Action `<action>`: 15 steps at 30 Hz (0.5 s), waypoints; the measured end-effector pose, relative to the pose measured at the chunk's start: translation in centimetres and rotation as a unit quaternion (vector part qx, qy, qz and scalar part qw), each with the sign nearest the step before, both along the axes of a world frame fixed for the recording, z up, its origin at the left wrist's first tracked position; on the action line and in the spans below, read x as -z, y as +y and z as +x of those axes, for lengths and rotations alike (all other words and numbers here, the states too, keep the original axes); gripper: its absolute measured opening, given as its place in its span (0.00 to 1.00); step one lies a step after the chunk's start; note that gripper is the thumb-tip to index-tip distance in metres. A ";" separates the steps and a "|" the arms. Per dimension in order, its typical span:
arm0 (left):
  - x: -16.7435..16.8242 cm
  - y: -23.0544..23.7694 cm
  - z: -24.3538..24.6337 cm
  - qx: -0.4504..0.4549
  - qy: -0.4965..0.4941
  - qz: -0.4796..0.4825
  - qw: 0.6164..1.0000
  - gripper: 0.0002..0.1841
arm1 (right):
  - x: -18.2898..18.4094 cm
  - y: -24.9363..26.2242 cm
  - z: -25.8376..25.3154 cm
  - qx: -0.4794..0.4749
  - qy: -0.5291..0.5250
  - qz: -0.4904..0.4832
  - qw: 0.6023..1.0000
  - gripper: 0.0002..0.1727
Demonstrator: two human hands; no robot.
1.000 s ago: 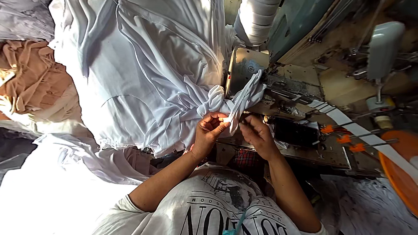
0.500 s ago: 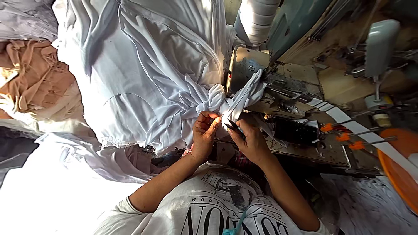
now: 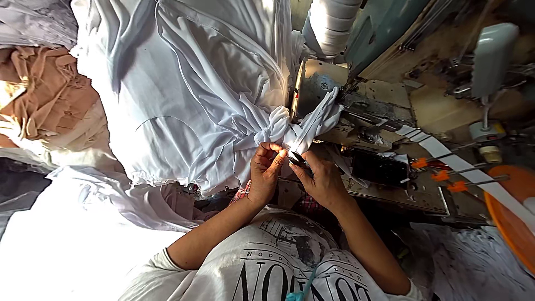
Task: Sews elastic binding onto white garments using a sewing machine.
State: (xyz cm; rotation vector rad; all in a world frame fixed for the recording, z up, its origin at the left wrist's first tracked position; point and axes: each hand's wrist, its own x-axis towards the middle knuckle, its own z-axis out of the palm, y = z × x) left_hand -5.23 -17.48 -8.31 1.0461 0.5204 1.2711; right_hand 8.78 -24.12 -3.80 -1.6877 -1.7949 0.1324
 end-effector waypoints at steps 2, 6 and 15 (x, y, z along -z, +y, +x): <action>0.0 0.1 0.1 -0.003 -0.002 -0.001 1.000 0.09 | 0.0 0.1 -0.1 0.006 -0.003 -0.002 1.000 0.17; 0.1 0.2 0.0 -0.010 -0.001 0.022 1.000 0.10 | 0.2 0.1 -0.1 0.013 0.003 -0.002 1.000 0.16; 0.3 0.2 -0.1 -0.021 -0.008 0.012 1.000 0.11 | 0.8 0.2 -0.5 0.041 0.002 0.015 0.999 0.16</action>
